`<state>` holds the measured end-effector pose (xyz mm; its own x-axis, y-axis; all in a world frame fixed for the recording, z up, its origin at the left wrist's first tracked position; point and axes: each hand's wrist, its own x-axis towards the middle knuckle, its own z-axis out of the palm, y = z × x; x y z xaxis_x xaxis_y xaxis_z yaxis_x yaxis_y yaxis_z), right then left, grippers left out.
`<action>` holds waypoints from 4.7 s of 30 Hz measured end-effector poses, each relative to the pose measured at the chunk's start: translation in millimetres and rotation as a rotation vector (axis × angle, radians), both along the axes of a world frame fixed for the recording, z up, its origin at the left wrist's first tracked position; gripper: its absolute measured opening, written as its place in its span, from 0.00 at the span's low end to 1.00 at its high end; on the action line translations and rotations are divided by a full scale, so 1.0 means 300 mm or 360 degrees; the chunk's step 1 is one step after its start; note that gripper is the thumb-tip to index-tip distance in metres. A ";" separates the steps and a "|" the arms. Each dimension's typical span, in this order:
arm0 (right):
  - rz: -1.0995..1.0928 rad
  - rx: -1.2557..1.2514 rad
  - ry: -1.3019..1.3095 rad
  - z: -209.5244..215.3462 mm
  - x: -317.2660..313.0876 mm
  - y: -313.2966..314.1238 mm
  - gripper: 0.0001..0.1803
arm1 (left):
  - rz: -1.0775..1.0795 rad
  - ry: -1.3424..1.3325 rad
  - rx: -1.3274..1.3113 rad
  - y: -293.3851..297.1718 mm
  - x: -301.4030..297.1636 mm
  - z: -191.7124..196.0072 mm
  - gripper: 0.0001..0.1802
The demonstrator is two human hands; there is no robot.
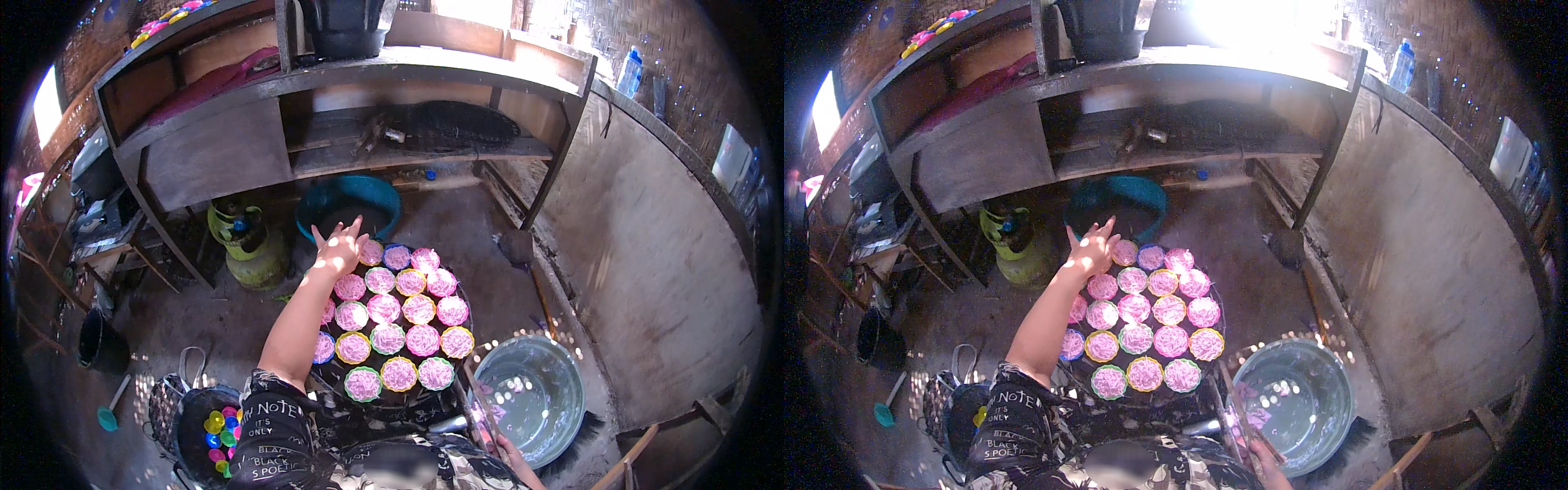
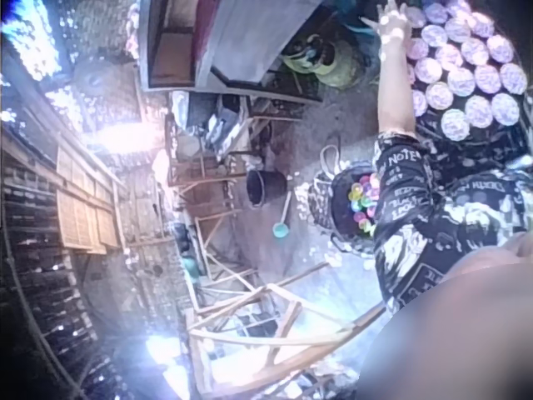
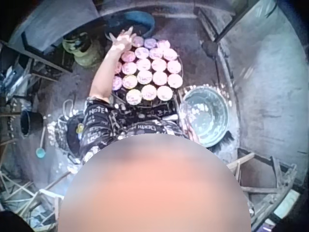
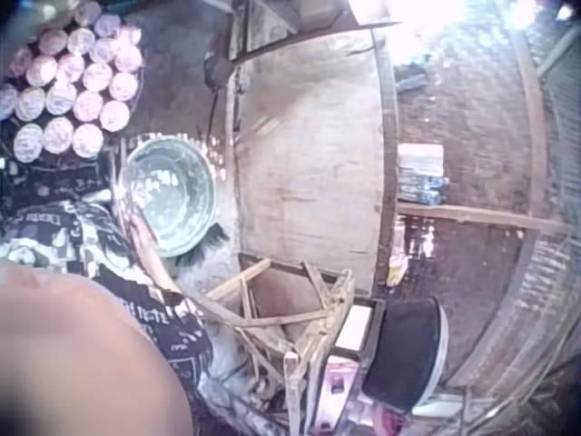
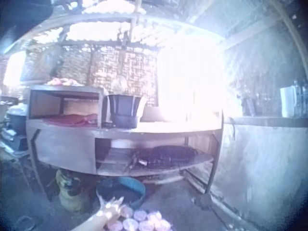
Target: The person uses a wooden mold to shape a pink paste into small decorative pieces and places them into a tray. They then pick up colorful plastic caps from a bucket and place them on top of the pink pieces in the tray.
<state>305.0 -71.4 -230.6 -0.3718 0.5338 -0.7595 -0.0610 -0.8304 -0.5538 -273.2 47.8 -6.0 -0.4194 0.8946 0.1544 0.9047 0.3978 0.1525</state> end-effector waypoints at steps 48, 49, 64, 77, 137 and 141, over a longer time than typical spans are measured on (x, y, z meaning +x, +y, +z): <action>0.0831 0.0724 -0.1122 0.022 0.063 0.396 0.31 | 0.2655 -0.0630 0.0642 -1.899 0.155 -1.251 0.35; 0.0865 0.0691 -0.1184 0.013 0.084 0.393 0.31 | 0.2600 -0.0729 0.0585 -1.907 0.134 -1.254 0.33; 0.1380 0.1179 -0.1425 0.049 0.083 0.429 0.26 | 0.2104 -0.0950 0.0217 -1.974 0.207 -1.199 0.20; 0.1071 0.0893 -0.1361 0.130 -0.014 0.336 0.24 | 0.2049 -0.2082 0.0621 -1.880 0.172 -1.370 0.33; 0.1967 0.3271 -0.0134 0.794 -1.292 0.051 0.40 | 0.0279 -0.3624 0.2187 -1.109 0.210 -0.214 0.26; 0.2027 0.3306 -0.0167 0.809 -1.280 0.067 0.42 | 0.0290 -0.3527 0.2205 -1.161 0.186 -0.271 0.28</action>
<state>-79.2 -51.4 12.0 -0.9810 -0.0589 0.1850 -0.1164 0.9411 -0.3176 -217.5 -300.5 -87.2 -0.6879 0.6975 -0.2004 -0.7118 -0.5945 0.3741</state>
